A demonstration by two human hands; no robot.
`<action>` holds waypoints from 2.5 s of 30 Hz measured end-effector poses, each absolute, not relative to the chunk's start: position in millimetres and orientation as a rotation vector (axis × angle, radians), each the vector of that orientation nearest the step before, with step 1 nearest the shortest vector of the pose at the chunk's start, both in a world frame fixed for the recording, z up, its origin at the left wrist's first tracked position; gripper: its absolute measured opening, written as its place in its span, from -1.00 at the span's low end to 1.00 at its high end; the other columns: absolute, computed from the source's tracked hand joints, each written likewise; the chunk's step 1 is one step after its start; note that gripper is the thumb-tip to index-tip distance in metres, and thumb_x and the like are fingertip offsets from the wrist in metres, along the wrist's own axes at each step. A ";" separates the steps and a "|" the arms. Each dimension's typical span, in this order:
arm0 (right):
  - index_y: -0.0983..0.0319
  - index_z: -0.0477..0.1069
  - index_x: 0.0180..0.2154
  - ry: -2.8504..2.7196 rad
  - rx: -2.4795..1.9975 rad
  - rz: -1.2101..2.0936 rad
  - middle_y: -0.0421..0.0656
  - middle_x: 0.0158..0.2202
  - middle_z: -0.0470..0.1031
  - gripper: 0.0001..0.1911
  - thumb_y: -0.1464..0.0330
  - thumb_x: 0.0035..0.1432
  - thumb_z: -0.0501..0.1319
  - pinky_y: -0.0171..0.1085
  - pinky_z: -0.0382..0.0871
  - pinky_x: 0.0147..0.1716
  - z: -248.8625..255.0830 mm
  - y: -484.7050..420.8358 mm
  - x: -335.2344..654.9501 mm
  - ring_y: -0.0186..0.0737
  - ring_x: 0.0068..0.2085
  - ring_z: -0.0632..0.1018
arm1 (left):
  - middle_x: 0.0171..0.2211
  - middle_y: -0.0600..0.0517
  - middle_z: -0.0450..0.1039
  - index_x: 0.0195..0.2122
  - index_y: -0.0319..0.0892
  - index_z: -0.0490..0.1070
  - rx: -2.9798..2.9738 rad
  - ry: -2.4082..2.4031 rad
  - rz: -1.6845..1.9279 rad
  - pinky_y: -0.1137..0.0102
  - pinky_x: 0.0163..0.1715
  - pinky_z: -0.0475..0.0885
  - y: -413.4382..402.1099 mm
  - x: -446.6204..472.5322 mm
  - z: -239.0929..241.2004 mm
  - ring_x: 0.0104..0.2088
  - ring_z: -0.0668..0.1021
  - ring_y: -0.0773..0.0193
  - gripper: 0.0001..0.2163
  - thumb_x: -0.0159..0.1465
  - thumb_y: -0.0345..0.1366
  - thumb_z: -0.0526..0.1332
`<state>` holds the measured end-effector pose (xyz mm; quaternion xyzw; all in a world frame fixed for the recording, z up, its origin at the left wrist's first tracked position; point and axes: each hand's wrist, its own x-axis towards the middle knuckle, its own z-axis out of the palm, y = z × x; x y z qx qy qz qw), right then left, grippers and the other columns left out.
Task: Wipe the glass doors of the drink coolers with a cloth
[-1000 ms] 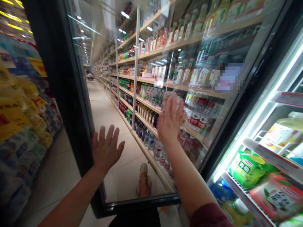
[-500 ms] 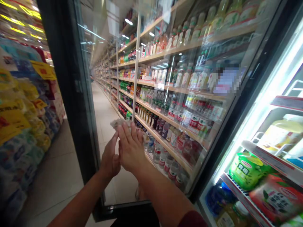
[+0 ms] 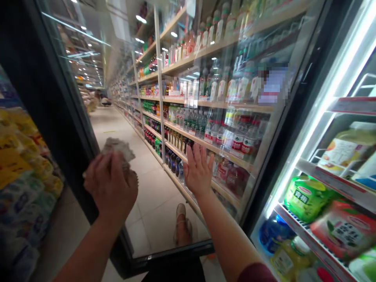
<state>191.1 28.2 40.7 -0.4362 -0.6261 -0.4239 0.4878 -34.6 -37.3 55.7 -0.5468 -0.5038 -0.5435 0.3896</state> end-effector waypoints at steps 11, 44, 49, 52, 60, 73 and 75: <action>0.27 0.00 0.43 -1.514 -1.025 -0.944 0.04 0.35 0.28 -0.36 0.28 0.41 0.04 0.02 -0.29 0.43 40.5 25.6 183.6 -0.08 0.46 0.08 | 0.47 -0.23 -0.17 0.47 -0.15 -0.19 -1.476 -1.224 -1.247 -0.16 0.35 0.00 -15.0 -51.2 20.4 0.46 -0.10 -0.15 -0.33 0.41 -0.24 0.10; 0.32 -0.05 0.43 -1.558 -0.864 -0.880 0.04 0.30 0.37 -0.31 0.44 0.32 0.03 -0.07 -0.06 0.42 -5.6 25.8 203.0 -0.14 0.42 0.19 | 0.45 -0.22 -0.09 0.47 -0.07 -0.14 -1.587 -1.177 -1.201 -0.34 0.30 -0.11 -13.8 -32.0 0.2 0.46 -0.17 -0.23 -0.36 0.42 -0.23 0.08; 0.27 0.06 0.41 -1.573 -0.907 -0.867 0.02 0.32 0.34 -0.35 0.44 0.32 0.02 -0.07 -0.05 0.42 -9.6 27.3 200.5 -0.12 0.40 0.23 | 0.47 -0.17 -0.15 0.47 -0.12 -0.10 -1.580 -1.204 -1.309 -0.28 0.33 -0.19 -1.9 6.1 94.3 0.46 -0.20 -0.21 -0.40 0.45 -0.12 0.01; 0.29 0.07 0.41 -1.556 -0.886 -0.879 0.03 0.29 0.38 -0.34 0.44 0.30 0.03 -0.07 -0.04 0.42 -10.1 27.2 201.8 -0.13 0.39 0.24 | 0.45 -0.13 -0.02 0.46 -0.11 -0.08 -1.709 -1.128 -1.196 -0.14 0.38 -0.15 -7.0 41.5 54.5 0.47 -0.18 -0.11 -0.38 0.42 -0.15 0.08; 0.34 0.08 0.40 -1.555 -0.858 -0.910 0.04 0.27 0.41 -0.35 0.45 0.31 0.01 -0.09 -0.04 0.42 -7.7 23.7 206.1 -0.14 0.41 0.20 | 0.40 -0.03 0.12 0.44 -0.02 0.00 -1.771 -1.039 -0.998 0.02 0.41 -0.15 -14.4 2.2 4.8 0.47 -0.06 0.02 -0.41 0.41 -0.20 0.11; 0.33 0.10 0.39 -1.533 -0.863 -0.891 0.03 0.27 0.41 -0.37 0.46 0.31 0.01 -0.08 -0.02 0.41 -11.2 24.8 203.6 -0.15 0.43 0.15 | 0.46 -0.26 -0.17 0.48 -0.07 -0.23 -1.660 -1.262 -1.064 -0.36 0.23 0.07 -33.6 -45.1 -94.7 0.45 -0.14 -0.30 -0.29 0.37 -0.32 0.12; 0.32 0.05 0.41 -1.526 -0.860 -0.902 0.02 0.28 0.40 -0.35 0.45 0.31 0.01 -0.07 -0.04 0.42 -12.8 26.6 203.4 -0.14 0.43 0.15 | 0.46 -0.27 -0.15 0.48 -0.07 -0.20 -1.648 -1.286 -1.123 -0.36 0.25 0.02 -30.1 -44.6 -84.3 0.45 -0.16 -0.30 -0.32 0.39 -0.30 0.09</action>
